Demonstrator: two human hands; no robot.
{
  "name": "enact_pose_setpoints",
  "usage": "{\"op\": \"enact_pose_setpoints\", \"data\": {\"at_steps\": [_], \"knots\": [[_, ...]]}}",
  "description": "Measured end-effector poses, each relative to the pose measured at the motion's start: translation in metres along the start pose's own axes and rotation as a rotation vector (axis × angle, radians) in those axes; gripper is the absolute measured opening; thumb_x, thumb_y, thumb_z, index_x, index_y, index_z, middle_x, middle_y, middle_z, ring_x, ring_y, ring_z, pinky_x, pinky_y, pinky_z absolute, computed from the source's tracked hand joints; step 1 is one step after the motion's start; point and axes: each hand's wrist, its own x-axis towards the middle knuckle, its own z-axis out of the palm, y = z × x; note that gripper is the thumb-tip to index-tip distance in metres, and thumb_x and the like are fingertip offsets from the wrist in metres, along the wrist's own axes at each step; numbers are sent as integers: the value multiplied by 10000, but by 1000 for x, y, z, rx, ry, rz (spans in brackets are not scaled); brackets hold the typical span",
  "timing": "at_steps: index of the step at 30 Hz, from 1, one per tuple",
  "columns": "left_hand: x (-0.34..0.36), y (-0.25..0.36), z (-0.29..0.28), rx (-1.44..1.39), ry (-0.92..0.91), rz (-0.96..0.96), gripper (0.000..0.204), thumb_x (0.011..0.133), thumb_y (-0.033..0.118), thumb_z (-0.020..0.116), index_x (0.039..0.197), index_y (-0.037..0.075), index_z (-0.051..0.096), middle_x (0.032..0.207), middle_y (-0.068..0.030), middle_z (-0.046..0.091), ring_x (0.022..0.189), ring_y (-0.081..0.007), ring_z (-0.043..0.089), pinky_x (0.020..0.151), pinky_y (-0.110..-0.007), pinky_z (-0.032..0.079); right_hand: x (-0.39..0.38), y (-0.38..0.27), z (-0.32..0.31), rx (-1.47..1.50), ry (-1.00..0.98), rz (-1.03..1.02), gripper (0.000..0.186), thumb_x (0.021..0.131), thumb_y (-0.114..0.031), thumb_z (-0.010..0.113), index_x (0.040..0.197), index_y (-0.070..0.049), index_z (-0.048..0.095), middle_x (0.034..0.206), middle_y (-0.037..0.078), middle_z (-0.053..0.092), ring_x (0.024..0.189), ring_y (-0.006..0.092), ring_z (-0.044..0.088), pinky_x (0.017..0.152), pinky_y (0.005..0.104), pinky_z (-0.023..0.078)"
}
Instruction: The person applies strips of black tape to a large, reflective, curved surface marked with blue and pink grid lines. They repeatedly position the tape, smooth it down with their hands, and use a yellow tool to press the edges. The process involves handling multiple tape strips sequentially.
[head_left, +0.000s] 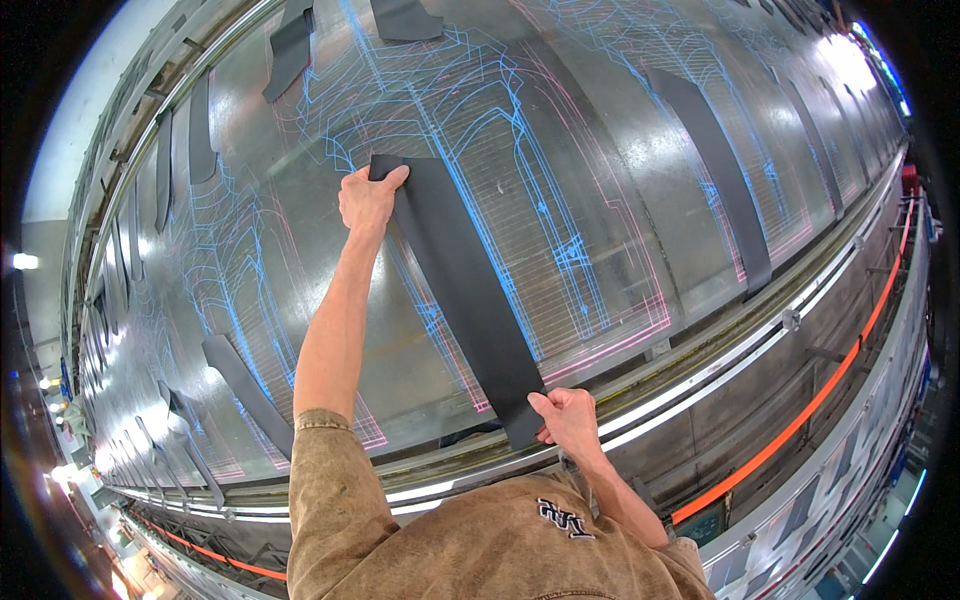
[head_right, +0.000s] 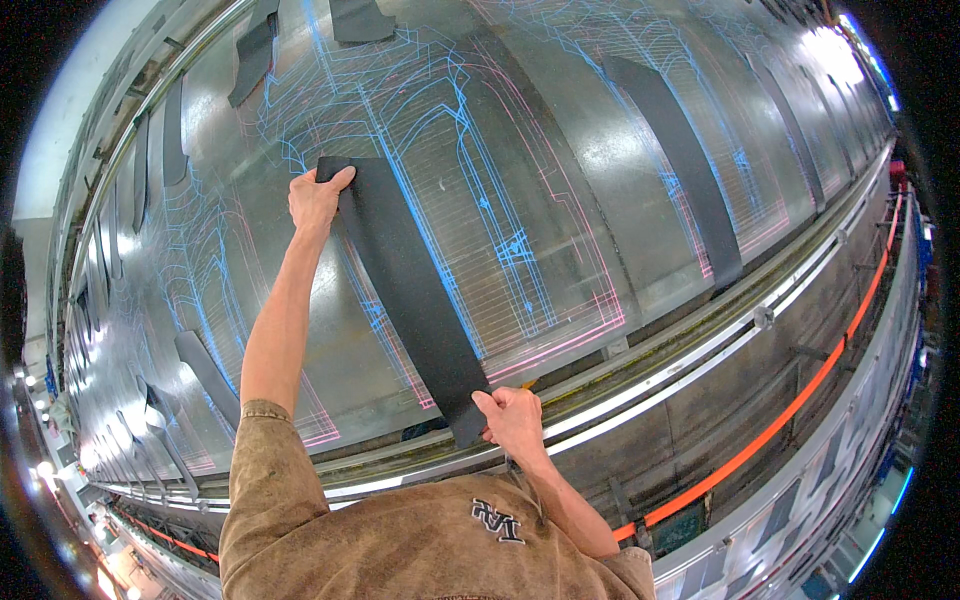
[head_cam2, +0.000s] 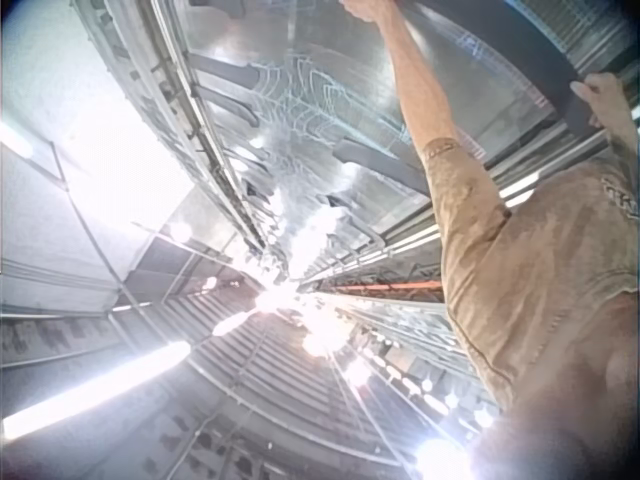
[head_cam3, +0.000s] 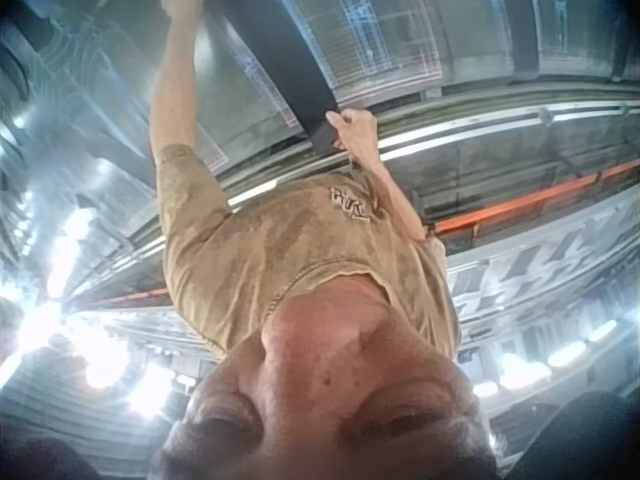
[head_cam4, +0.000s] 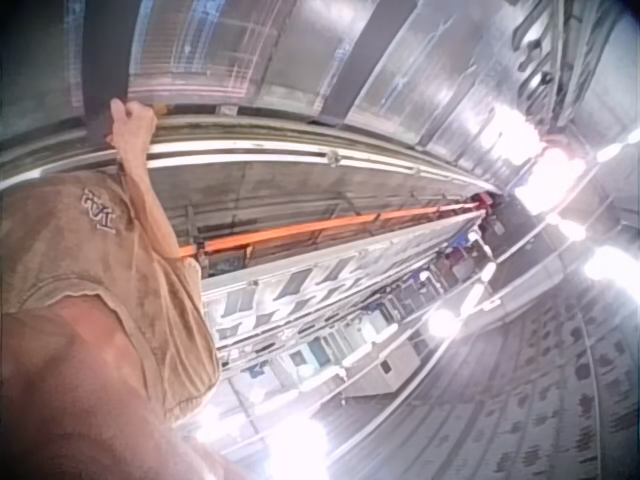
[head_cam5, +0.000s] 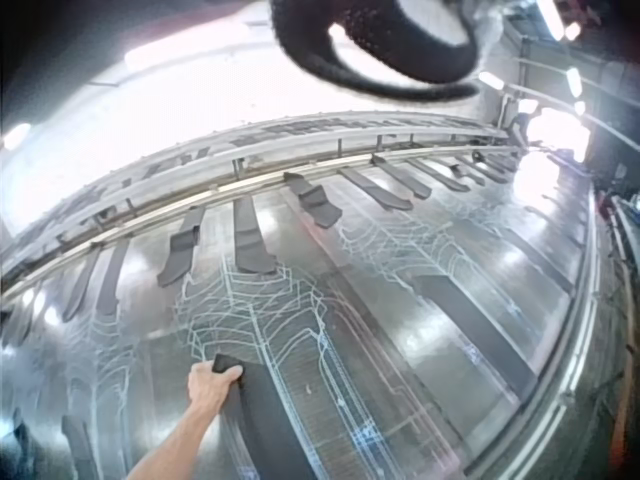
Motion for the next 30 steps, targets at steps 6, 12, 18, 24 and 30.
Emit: {"op": "enact_pose_setpoints", "data": {"at_steps": [6, 12, 18, 24, 30], "knots": [[-1, 0, 3, 25, 49, 14, 292, 715, 360, 799, 873, 117, 767, 758, -20, 713, 706, -179, 666, 698, -358, 499, 0, 0, 0, 5, -6, 11, 357, 906, -233, 689, 701, 57, 646, 571, 98, 621, 466, 156, 643, 377, 252, 486], [-7, 6, 2, 35, 56, 37, 312, 724, 387, 798, 887, 122, 767, 807, -30, 727, 779, -207, 683, 744, -385, 502, 1, 1, -1, 1, -3, -7, 362, 899, -239, 696, 694, 54, 641, 562, 94, 615, 462, 158, 641, 375, 252, 484], [-4, 3, 2, 25, 55, 21, 320, 712, 409, 809, 836, 118, 761, 733, -30, 706, 743, -215, 678, 743, -383, 504, -2, -4, 0, 3, 8, 17, 379, 901, -252, 690, 679, 52, 640, 551, 100, 628, 469, 145, 648, 390, 261, 488], [-15, 5, 8, 278, 254, 236, 541, 752, 381, 796, 1174, 90, 624, 1043, -115, 673, 960, -301, 639, 796, -425, 499, -1, -2, 0, 5, 5, 9, 378, 898, -263, 688, 682, 45, 645, 559, 101, 634, 471, 144, 649, 408, 265, 499], [-36, 25, 9, 617, 454, 883, 451, 887, 124, 658, 1299, 15, 511, 1302, -170, 557, 1151, -392, 563, 970, -466, 453, -1, -2, -3, 6, 11, -13, 358, 883, -236, 697, 691, 62, 647, 552, 98, 613, 477, 166, 655, 388, 265, 495]]}}
